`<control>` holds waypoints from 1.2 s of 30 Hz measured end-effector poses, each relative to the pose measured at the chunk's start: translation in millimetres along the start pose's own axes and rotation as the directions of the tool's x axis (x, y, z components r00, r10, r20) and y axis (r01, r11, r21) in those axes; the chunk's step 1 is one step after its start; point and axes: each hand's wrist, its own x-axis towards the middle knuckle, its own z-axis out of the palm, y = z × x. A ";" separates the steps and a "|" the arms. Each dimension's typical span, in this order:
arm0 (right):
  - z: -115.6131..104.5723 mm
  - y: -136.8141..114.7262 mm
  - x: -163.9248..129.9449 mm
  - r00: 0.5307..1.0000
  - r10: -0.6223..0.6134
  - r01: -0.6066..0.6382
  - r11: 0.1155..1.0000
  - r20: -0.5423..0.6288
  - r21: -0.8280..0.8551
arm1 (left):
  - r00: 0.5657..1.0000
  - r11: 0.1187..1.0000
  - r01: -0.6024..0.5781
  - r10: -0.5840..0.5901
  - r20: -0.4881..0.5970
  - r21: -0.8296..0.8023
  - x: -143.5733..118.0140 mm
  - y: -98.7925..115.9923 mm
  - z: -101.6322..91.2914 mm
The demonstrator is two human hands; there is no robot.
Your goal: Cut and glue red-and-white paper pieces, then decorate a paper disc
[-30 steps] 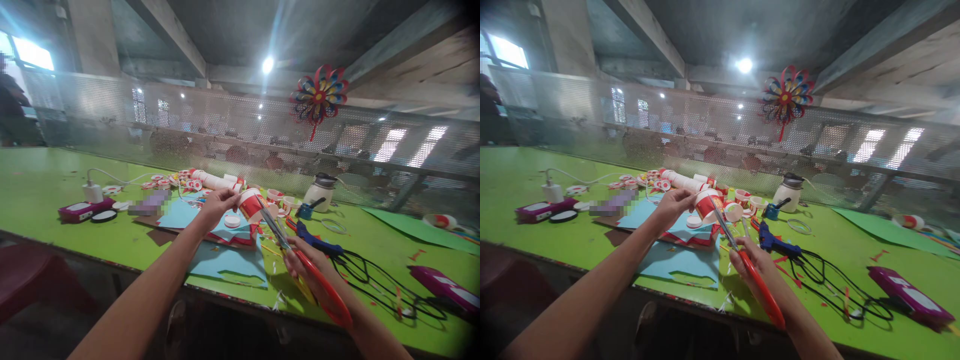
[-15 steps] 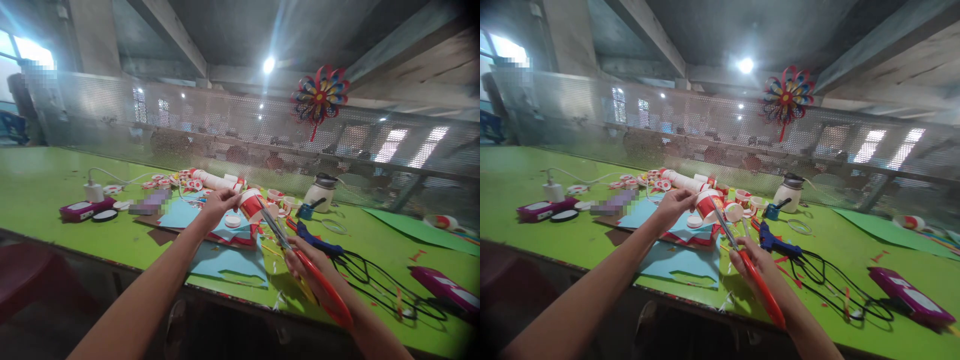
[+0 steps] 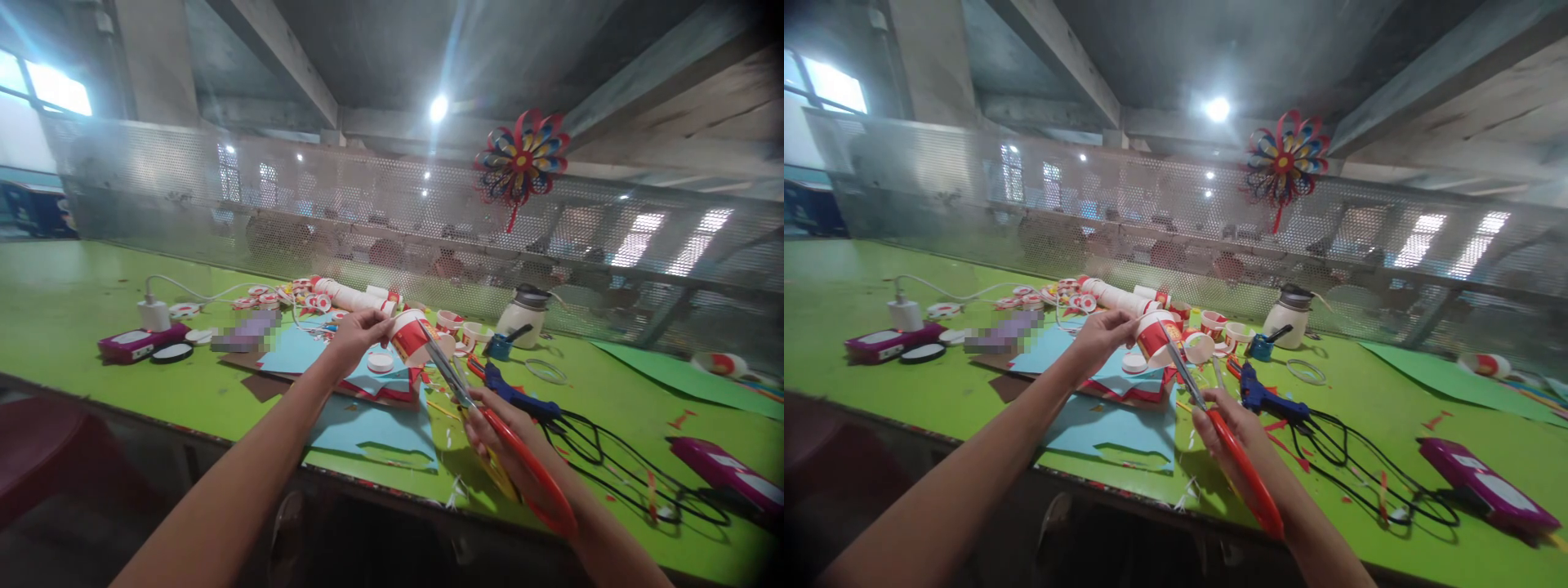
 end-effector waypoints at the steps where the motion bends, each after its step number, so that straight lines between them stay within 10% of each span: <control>1: 0.6 -0.3 -0.3 1.000 -0.003 0.003 1.000 -0.013 0.002 | 1.000 1.000 0.000 0.000 0.002 0.003 0.0 0.0 -0.2; 36: 9.5 -13.0 -3.6 0.997 0.028 -0.016 0.988 -0.071 0.155 | 1.000 0.999 0.029 -0.028 0.006 -0.044 0.4 0.0 -0.4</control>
